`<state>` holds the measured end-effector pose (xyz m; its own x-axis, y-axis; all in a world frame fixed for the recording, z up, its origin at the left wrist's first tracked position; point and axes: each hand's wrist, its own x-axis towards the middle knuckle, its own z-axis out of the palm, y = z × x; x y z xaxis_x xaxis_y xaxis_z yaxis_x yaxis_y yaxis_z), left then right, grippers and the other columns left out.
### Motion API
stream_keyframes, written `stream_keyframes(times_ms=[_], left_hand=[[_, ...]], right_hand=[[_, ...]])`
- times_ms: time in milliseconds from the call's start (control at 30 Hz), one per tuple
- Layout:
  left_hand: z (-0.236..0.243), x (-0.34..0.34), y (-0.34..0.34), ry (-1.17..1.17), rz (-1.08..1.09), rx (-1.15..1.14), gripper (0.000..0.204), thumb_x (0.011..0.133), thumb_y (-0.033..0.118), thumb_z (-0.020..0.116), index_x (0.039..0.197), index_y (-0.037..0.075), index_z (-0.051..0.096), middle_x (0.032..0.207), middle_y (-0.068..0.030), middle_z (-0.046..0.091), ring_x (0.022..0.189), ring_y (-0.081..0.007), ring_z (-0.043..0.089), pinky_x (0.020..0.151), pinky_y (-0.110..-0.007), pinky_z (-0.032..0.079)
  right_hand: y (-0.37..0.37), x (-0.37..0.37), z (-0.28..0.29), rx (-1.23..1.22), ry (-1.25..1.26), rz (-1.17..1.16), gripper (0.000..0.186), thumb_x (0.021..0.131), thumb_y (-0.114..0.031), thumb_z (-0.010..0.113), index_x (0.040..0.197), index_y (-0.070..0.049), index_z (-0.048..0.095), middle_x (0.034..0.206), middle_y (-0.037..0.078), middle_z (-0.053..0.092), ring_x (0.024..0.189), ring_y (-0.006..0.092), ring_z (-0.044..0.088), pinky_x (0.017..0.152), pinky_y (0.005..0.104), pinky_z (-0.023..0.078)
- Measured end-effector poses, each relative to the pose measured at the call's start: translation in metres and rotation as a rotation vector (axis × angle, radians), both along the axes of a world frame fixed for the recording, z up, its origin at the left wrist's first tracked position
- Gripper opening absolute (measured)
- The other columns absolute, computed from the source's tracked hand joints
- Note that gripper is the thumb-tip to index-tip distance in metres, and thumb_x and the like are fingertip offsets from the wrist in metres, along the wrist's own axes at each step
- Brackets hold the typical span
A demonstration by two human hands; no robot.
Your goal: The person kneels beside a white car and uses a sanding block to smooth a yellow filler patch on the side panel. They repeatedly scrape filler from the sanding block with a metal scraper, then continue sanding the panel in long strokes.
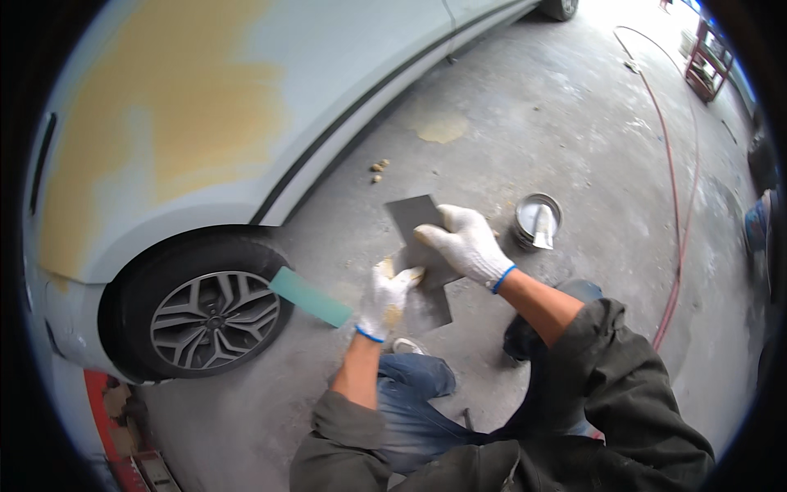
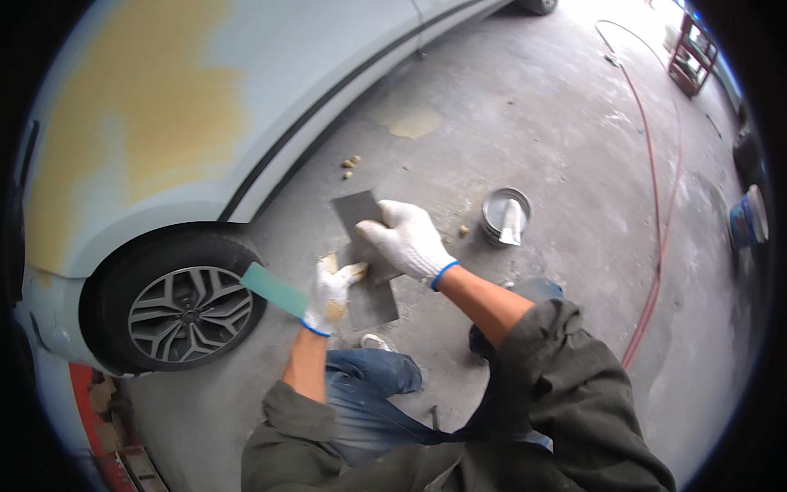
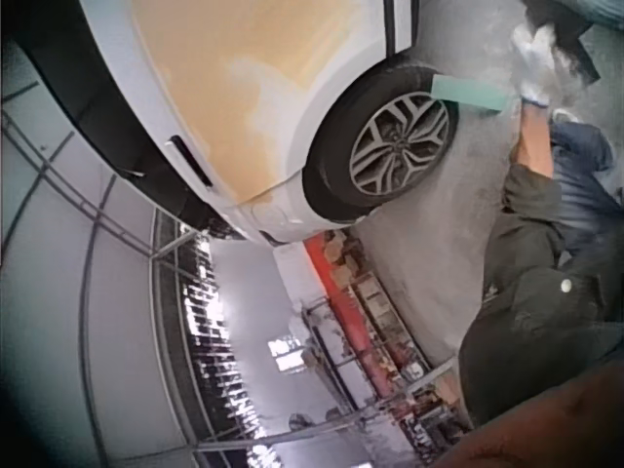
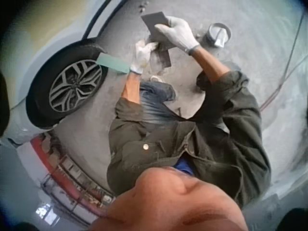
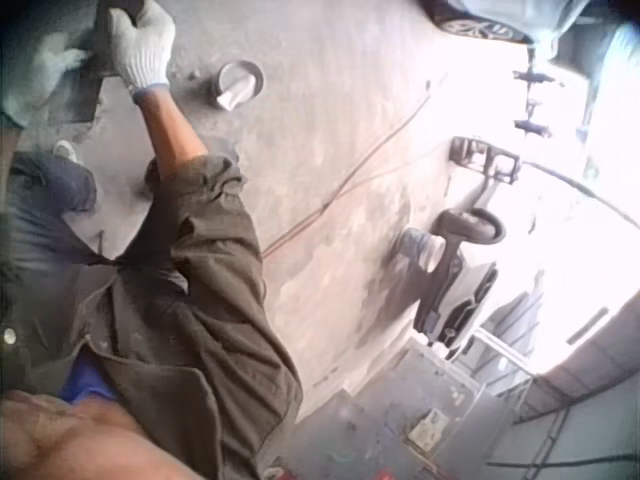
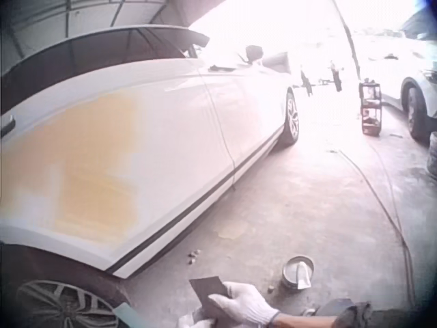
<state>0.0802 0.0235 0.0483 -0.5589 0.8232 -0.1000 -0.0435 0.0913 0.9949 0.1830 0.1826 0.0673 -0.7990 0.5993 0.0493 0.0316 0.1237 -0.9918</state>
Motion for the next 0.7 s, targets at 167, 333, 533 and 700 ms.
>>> stream_keyframes(times_ms=[167, 333, 533, 700], left_hand=[[0.004, -0.008, 0.010, 0.036, 0.371, -0.027, 0.024, 0.096, 0.018, 0.064, 0.104, -0.005, 0.068, 0.094, -0.0039, 0.067, 0.082, -0.0090, 0.059, 0.072, -0.026, 0.047], [0.012, -0.012, 0.017, -0.097, 0.595, 0.099, 0.030, 0.096, 0.027, 0.067, 0.104, -0.002, 0.068, 0.098, -0.0038, 0.064, 0.088, -0.0110, 0.056, 0.080, -0.025, 0.047], [0.017, -0.047, -0.013, -0.191, 0.689, 0.129, 0.033, 0.095, 0.026, 0.066, 0.108, -0.004, 0.066, 0.102, -0.0083, 0.067, 0.091, -0.0151, 0.063, 0.079, -0.025, 0.052], [-0.005, -0.062, -0.022, -0.091, 0.625, 0.054, 0.042, 0.099, 0.028, 0.062, 0.122, -0.006, 0.059, 0.114, -0.0091, 0.065, 0.100, -0.0139, 0.061, 0.090, -0.028, 0.048]], right_hand=[[0.016, -0.016, 0.010, -0.038, 0.312, -0.396, 0.023, 0.093, -0.020, 0.066, 0.106, 0.000, 0.067, 0.086, 0.008, 0.071, 0.077, 0.0087, 0.062, 0.071, 0.0274, 0.052], [-0.023, -0.018, -0.003, 0.044, 0.260, -0.307, 0.018, 0.096, -0.019, 0.063, 0.099, -0.002, 0.061, 0.083, 0.014, 0.066, 0.073, 0.0175, 0.064, 0.067, 0.0329, 0.051], [-0.029, 0.005, 0.004, 0.498, -0.101, 0.204, 0.027, 0.096, -0.032, 0.059, 0.090, -0.006, 0.060, 0.073, 0.018, 0.061, 0.070, 0.0371, 0.064, 0.062, 0.0444, 0.050], [-0.025, 0.010, 0.018, 0.900, -0.116, 0.116, 0.024, 0.093, -0.032, 0.060, 0.109, -0.015, 0.062, 0.083, 0.010, 0.065, 0.078, 0.0307, 0.068, 0.064, 0.0425, 0.054]])
